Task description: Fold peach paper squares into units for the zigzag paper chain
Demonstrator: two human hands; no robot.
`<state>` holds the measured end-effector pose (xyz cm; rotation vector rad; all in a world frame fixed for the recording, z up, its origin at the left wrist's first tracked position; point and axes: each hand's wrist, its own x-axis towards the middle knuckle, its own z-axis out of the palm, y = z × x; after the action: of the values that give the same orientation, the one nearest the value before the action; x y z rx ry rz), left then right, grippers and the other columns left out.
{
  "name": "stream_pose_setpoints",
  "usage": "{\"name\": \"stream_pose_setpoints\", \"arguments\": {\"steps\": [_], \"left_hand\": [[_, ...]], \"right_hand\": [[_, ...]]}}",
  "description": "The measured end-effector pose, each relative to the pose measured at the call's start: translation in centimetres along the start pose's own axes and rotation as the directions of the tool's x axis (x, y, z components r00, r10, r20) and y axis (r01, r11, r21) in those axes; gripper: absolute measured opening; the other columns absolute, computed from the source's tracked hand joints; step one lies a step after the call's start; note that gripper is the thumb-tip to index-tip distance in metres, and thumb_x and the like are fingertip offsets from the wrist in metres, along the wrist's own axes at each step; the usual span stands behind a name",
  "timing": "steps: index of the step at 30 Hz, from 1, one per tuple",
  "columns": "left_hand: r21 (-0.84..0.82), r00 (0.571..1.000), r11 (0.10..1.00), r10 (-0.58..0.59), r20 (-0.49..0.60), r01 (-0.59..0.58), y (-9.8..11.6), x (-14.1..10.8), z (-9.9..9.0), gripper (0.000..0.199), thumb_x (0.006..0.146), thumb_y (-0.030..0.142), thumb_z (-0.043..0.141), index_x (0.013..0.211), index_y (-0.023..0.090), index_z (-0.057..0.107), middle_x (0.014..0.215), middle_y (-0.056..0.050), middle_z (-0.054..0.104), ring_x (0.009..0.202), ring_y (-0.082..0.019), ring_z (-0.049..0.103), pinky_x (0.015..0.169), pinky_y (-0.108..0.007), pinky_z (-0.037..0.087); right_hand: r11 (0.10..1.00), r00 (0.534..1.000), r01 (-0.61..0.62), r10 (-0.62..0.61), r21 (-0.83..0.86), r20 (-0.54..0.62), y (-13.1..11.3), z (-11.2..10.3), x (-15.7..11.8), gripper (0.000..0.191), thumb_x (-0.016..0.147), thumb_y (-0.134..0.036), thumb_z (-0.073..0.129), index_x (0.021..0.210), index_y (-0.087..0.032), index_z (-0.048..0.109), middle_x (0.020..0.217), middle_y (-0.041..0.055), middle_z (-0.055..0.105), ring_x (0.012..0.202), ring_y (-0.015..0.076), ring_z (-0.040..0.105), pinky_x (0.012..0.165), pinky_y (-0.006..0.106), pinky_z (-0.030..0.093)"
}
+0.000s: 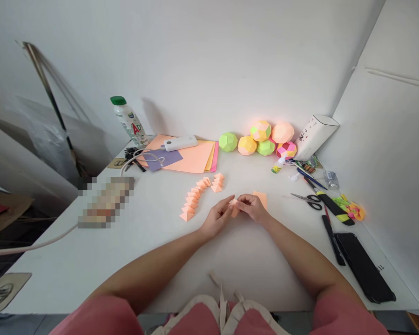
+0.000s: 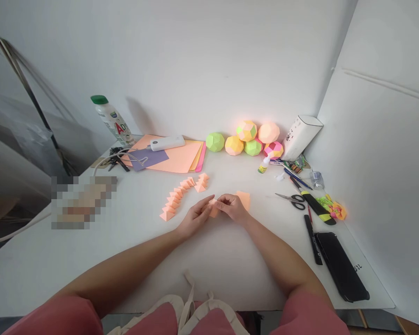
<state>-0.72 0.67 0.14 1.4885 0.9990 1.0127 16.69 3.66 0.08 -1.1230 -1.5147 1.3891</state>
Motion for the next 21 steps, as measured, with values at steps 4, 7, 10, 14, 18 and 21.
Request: {"name": "stream_pose_setpoints", "arguments": {"steps": [4,7,10,14,18,21], "left_hand": [[0.038,0.999,0.998,0.046,0.02,-0.047,-1.0,0.06,0.01,0.041,0.088,0.041,0.041,0.125,0.025,0.05,0.08,-0.002,0.046,0.069,-0.013,0.047,0.067,-0.028,0.046],[-0.025,1.0,1.0,0.0,0.012,0.0,-1.23,0.06,0.01,0.041,0.088,0.041,0.039,0.127,0.027,0.046,0.088,-0.003,0.045,0.064,-0.01,0.046,0.061,-0.026,0.046],[-0.105,0.998,0.993,-0.06,0.012,0.061,-1.08,0.03,-0.05,0.04,0.088,0.042,0.039,0.125,0.028,0.048,0.092,-0.004,0.046,0.06,-0.008,0.044,0.056,-0.025,0.046],[-0.166,0.997,0.983,-0.069,0.028,0.073,-0.94,0.07,-0.19,0.038,0.087,0.044,0.042,0.118,0.027,0.054,0.089,-0.003,0.045,0.058,-0.007,0.042,0.054,-0.024,0.044],[-0.194,0.995,0.976,-0.093,0.04,0.099,-0.74,0.19,-0.28,0.039,0.085,0.045,0.045,0.116,0.025,0.056,0.084,-0.001,0.044,0.057,-0.007,0.041,0.054,-0.024,0.043],[-0.149,0.992,0.981,-0.122,0.041,0.126,-0.41,0.21,-0.28,0.043,0.082,0.047,0.048,0.117,0.023,0.055,0.085,-0.002,0.047,0.059,-0.008,0.043,0.055,-0.024,0.043]], "right_hand": [[1.0,1.0,-0.007,0.007,-0.01,0.009,-0.24,0.04,-0.06,0.029,0.071,-0.043,0.064,0.064,-0.016,0.057,0.058,-0.0025,0.049,0.055,0.0101,0.042,0.053,0.025,0.034],[1.0,0.998,0.018,-0.017,-0.024,0.061,-0.46,0.05,-0.09,0.028,0.072,-0.042,0.063,0.064,-0.016,0.058,0.059,-0.0024,0.047,0.054,0.0097,0.039,0.052,0.025,0.032],[0.997,0.992,0.073,-0.071,-0.013,0.103,-0.48,0.06,-0.07,0.025,0.072,-0.039,0.065,0.063,-0.017,0.057,0.063,-0.0021,0.046,0.056,0.0095,0.037,0.052,0.025,0.031],[0.995,0.992,0.098,-0.096,-0.017,0.086,-0.32,0.06,-0.06,0.025,0.071,-0.038,0.065,0.06,-0.017,0.055,0.063,-0.0022,0.043,0.055,0.0097,0.036,0.052,0.025,0.031],[0.995,0.993,0.092,-0.089,-0.032,0.071,-0.29,-0.04,-0.07,0.023,0.072,-0.038,0.064,0.063,-0.018,0.059,0.064,-0.0013,0.047,0.057,0.0105,0.039,0.053,0.026,0.033],[0.995,0.994,0.095,-0.092,-0.039,0.064,-0.38,-0.08,-0.06,0.022,0.073,-0.04,0.063,0.068,-0.019,0.063,0.067,-0.0002,0.052,0.06,0.0117,0.044,0.056,0.027,0.036]]}}
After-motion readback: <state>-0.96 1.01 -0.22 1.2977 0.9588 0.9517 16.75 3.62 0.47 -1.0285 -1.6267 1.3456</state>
